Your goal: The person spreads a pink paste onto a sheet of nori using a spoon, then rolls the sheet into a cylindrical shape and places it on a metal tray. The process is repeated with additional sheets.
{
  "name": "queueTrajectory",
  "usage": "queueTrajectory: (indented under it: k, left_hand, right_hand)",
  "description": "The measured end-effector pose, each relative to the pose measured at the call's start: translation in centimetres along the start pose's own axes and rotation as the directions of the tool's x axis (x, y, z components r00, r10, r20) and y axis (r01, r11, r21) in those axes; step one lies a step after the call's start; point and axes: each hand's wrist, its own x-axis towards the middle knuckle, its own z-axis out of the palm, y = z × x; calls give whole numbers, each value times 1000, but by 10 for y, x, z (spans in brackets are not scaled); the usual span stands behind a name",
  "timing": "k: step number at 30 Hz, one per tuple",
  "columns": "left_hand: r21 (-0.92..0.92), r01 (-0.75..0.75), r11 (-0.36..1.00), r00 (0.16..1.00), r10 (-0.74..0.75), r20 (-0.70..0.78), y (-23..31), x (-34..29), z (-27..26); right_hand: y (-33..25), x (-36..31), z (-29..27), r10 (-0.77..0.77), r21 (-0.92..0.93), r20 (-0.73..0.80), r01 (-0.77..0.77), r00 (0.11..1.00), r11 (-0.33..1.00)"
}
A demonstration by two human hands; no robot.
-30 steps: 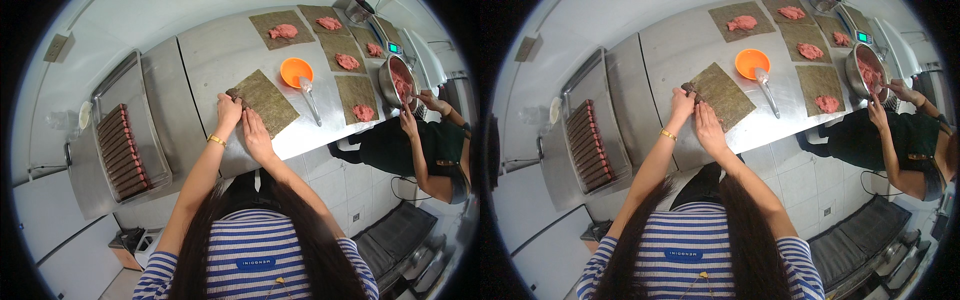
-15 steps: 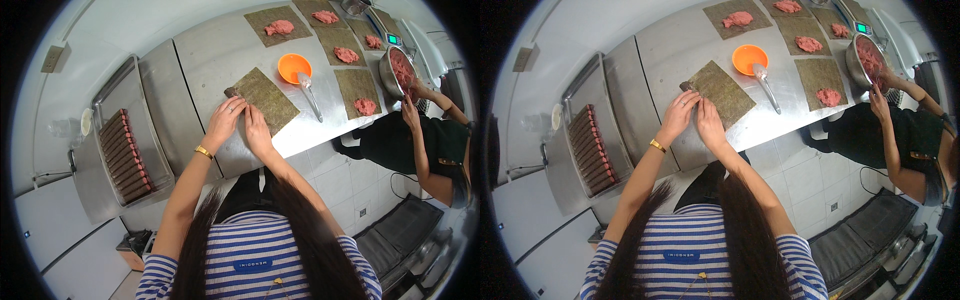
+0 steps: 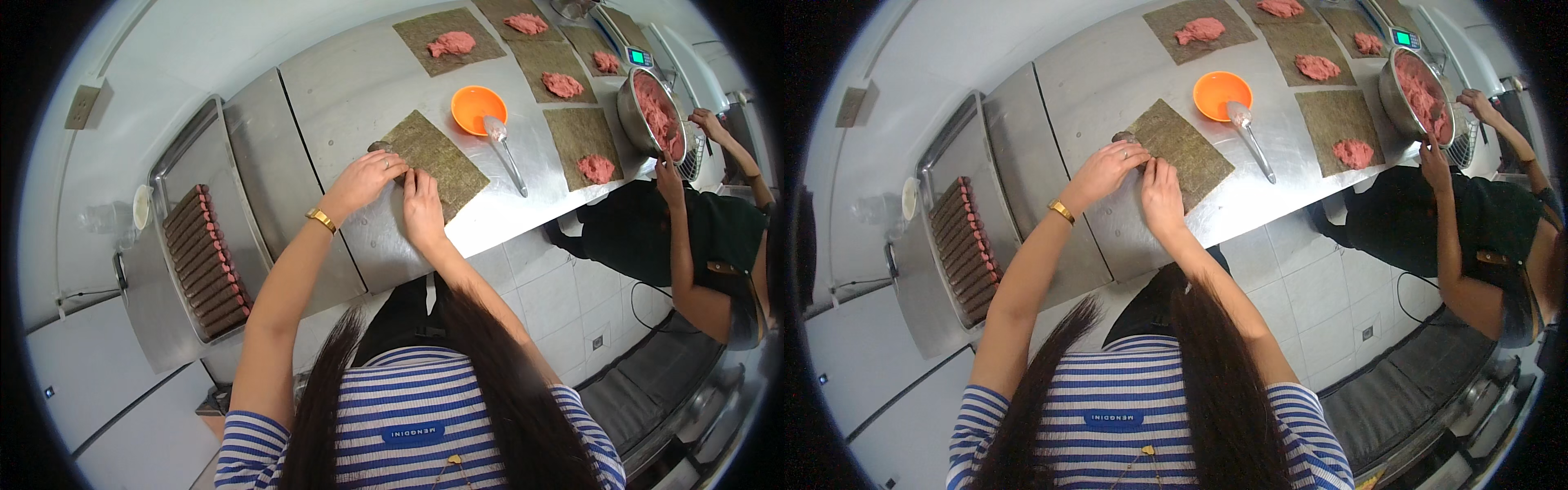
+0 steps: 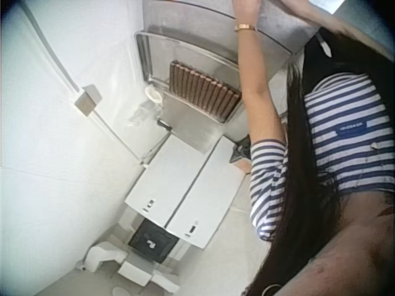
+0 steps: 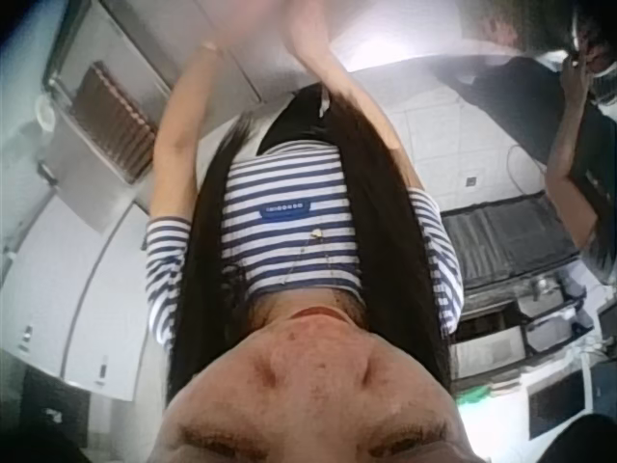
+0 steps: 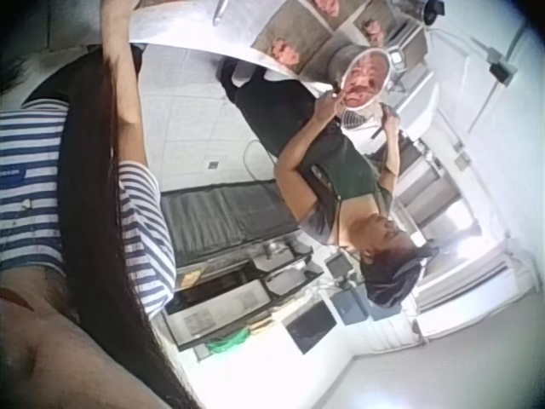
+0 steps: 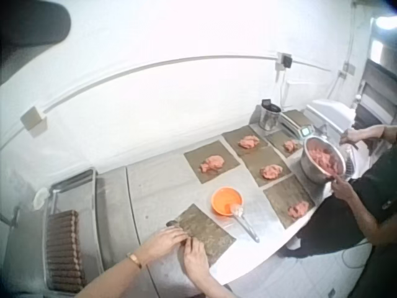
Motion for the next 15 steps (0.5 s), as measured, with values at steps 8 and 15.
queueTrajectory:
  k: [8,15]
  left_hand:
    - [24,-101,995,988,98,118,-4,13,-6]
    - [75,-30,997,981,15,191,26,-20,-3]
  right_hand:
    - [8,7,-12,103,138,67,-112,992,984]
    - [6,-15,-30,-92,16,159,91,983,996]
